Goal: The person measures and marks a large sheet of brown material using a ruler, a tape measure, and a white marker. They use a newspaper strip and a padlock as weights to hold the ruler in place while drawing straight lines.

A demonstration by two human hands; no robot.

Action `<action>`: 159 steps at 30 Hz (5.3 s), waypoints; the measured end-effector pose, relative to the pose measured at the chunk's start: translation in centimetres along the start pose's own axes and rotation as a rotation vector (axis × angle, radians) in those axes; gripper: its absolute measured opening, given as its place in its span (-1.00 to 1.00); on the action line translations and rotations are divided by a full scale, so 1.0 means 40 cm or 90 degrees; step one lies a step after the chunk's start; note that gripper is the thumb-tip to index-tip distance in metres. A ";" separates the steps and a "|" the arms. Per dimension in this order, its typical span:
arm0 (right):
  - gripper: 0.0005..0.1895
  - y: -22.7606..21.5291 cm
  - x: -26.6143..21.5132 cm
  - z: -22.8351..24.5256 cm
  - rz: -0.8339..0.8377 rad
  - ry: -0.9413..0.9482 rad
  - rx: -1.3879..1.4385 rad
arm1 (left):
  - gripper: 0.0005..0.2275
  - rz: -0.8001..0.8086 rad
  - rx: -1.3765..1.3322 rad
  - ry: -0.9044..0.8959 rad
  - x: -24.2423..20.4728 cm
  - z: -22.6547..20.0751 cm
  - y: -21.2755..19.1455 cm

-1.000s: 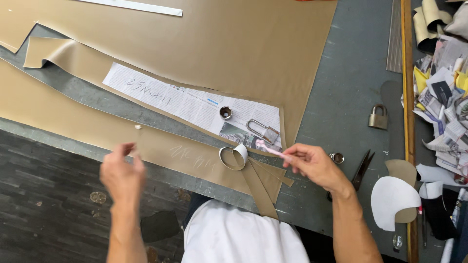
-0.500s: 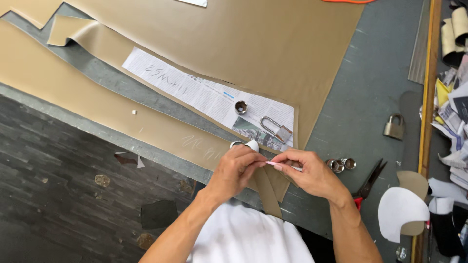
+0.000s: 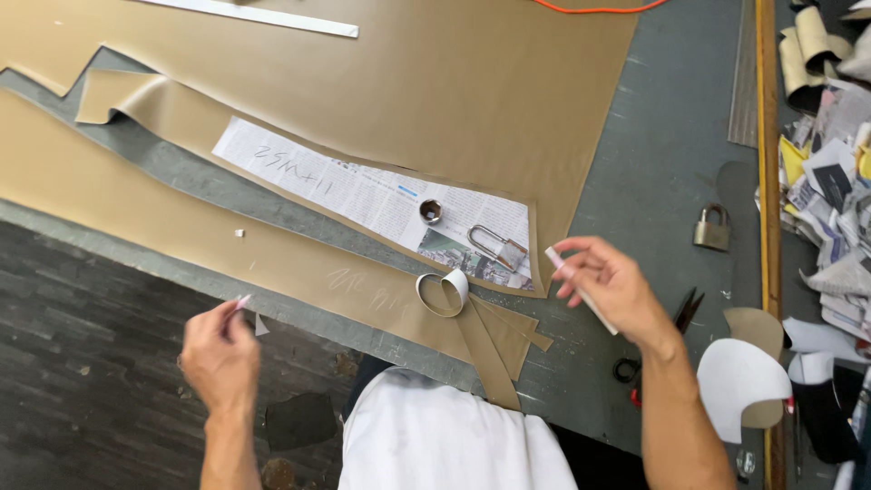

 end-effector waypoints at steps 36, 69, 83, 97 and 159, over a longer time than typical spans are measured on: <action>-0.40 0.582 0.198 0.076 -0.313 -0.192 -0.449 | -0.48 0.125 -0.108 0.237 0.624 0.029 0.379; -0.05 0.035 -0.007 -0.059 -0.496 0.026 -0.077 | -0.77 0.059 -0.086 0.329 0.623 0.011 0.526; -0.58 0.582 0.062 0.077 -0.294 -0.071 0.440 | -0.55 0.117 -0.201 0.487 0.912 0.131 0.473; -0.60 0.860 0.232 0.109 -0.720 -0.211 -0.116 | -0.81 0.265 -0.374 0.041 1.168 0.320 0.420; -0.88 1.532 0.379 0.341 -0.243 -0.185 -0.260 | -0.82 0.400 -0.645 -0.168 1.049 0.323 0.529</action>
Point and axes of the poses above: each hand's wrist, its own x-axis towards the middle knuckle, its own y-axis out of the palm, z = x × y, the point moved 3 cm from there along x, towards the middle knuckle, and after that the axes turned 13 degrees about -z, right-handed, at the moved point
